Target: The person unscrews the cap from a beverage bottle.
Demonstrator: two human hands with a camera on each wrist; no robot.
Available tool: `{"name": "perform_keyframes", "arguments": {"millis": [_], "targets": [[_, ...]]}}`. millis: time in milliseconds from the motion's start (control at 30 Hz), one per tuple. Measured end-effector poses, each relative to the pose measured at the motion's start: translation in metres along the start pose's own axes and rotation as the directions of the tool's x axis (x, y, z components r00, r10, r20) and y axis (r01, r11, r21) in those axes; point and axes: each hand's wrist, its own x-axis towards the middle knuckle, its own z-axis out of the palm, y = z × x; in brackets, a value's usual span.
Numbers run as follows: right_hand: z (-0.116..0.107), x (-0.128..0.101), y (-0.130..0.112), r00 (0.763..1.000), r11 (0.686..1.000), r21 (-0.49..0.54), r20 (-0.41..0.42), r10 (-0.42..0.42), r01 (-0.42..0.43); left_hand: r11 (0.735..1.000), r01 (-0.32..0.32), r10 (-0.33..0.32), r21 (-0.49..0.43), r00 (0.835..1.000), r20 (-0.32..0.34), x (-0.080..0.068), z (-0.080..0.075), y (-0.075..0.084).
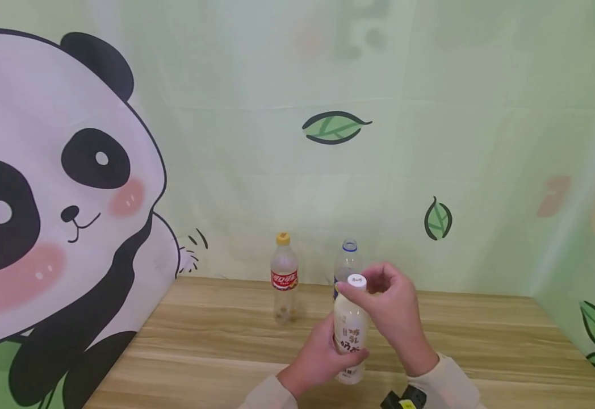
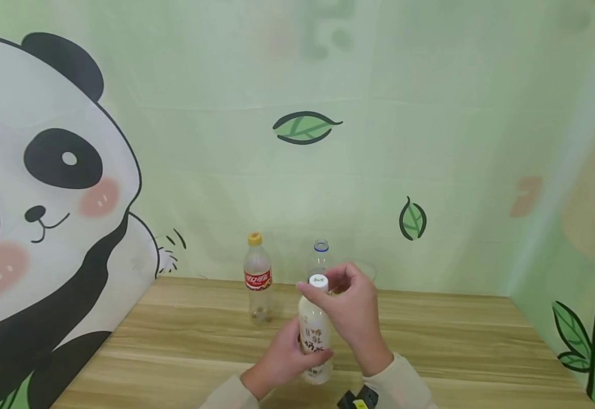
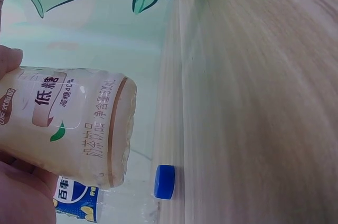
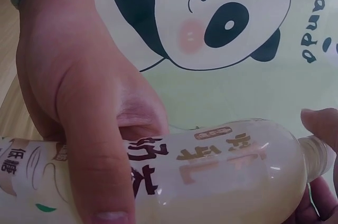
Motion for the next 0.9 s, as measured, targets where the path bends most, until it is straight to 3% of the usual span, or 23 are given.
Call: {"name": "perform_keyframes", "arguments": {"millis": [600, 900], "targets": [[-0.0008, -0.0024, 0.0006, 1.000, 1.000, 0.007, 0.012, 0.006, -0.006, 1.000, 0.008, -0.008, -0.015, 1.000, 0.005, -0.0010, 0.0008, -0.0010], [-0.0016, -0.0023, 0.0040, 0.997, 0.998, 0.039, 0.054, -0.048, 0.046, 0.998, 0.038, -0.038, -0.040, 0.999, 0.015, 0.0003, 0.0002, -0.0005]]}}
